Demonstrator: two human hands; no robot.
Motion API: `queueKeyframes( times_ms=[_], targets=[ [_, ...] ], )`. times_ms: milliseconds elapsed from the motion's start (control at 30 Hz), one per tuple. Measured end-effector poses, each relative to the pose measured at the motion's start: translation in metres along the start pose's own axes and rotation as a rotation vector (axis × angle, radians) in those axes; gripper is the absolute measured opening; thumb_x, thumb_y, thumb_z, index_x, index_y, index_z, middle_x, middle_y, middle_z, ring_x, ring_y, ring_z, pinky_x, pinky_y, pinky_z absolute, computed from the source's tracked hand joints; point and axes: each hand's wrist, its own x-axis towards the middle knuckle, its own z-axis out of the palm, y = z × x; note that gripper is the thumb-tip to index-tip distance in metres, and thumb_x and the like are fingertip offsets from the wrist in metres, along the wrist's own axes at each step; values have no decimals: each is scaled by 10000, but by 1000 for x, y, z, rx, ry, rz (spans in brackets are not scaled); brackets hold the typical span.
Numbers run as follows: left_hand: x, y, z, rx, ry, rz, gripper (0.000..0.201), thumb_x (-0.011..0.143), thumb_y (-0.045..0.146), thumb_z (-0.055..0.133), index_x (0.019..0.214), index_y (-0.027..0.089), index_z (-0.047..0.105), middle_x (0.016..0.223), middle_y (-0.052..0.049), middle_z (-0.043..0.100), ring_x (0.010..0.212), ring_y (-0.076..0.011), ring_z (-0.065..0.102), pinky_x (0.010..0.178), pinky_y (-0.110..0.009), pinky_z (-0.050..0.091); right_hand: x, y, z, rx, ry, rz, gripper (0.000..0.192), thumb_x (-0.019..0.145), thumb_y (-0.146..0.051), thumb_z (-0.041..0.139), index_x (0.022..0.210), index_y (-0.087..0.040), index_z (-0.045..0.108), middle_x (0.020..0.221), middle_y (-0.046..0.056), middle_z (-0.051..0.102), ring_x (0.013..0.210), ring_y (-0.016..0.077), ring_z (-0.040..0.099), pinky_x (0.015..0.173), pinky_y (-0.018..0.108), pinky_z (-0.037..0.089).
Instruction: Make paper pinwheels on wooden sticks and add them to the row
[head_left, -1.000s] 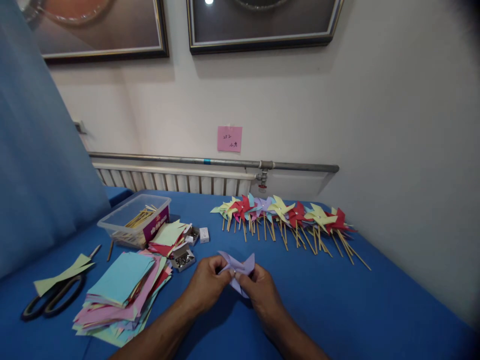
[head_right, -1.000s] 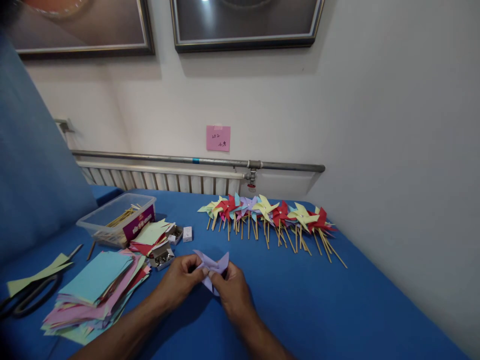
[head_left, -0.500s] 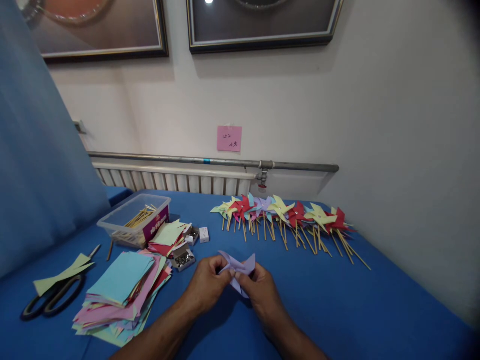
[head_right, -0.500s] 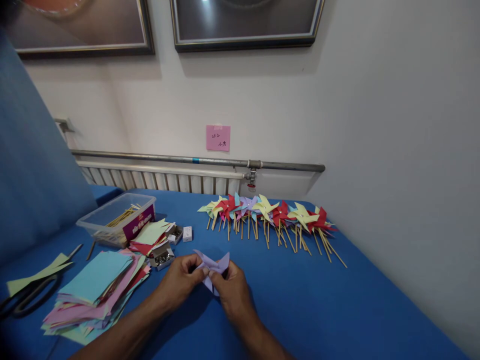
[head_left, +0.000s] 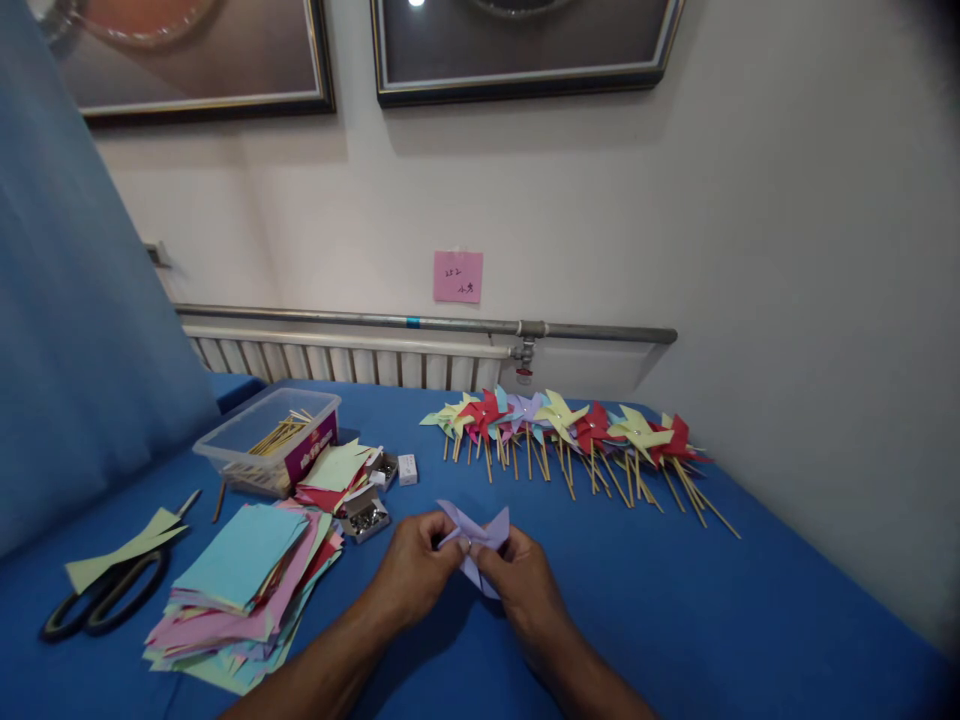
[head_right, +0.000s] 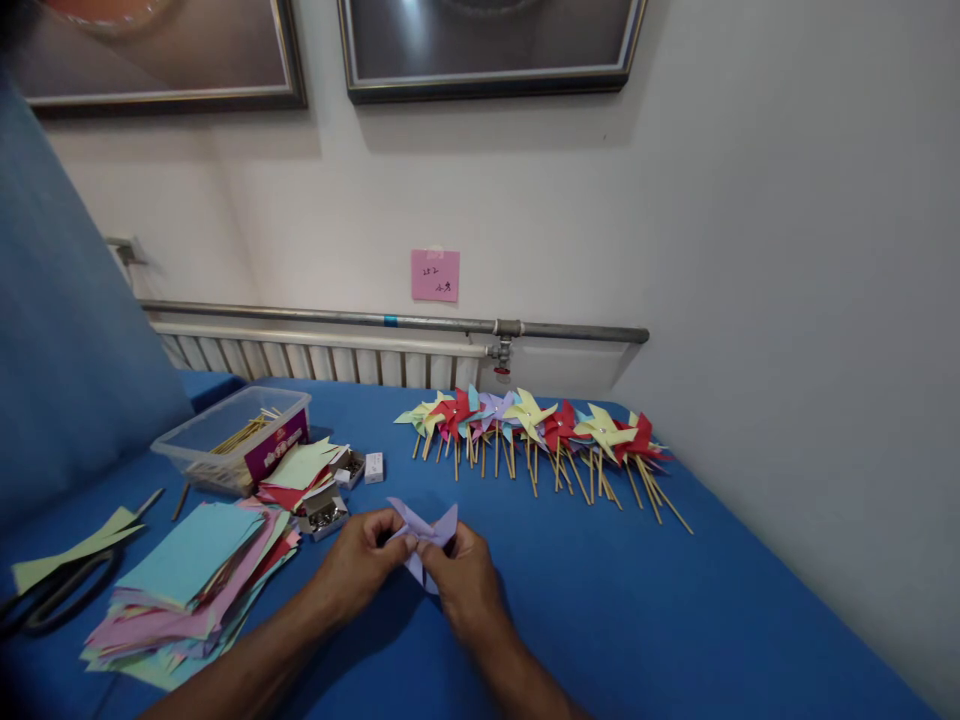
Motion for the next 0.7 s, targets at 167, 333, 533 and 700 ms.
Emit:
queueKeyframes(
  times_ms=[167,333,533,700],
  targets=[
    [0,1,1,15,4,-8,266,735,411,676,626,201,556,587,49,497,592,-119,424,580,-246,337,-1,-1,1,-15,-19,-21,373,664,-468,911,865,-184,776,795,56,778,752,247,698,712,335,542],
    [0,2,0,9,1,-18,257,736,417,676,650,192,587,601,44,515,593,-121,441,580,-249,340,0,-4,1,-45,-19,-43,433,647,-535,921,847,-184,766,782,54,771,742,244,689,699,332,542],
    [1,3,-1,7,-20,-36,260,722,412,696,646,187,590,594,45,507,591,-121,431,578,-249,336,1,-3,0,-76,-16,-45,421,645,-539,915,816,-189,756,726,28,738,679,213,643,665,311,509],
    [2,-1,0,1,6,-25,260,732,414,686,652,188,586,594,42,508,587,-123,428,572,-250,326,1,-4,0,-73,-13,-41,423,636,-539,919,799,-190,745,707,21,722,666,206,631,648,302,491]
  ],
)
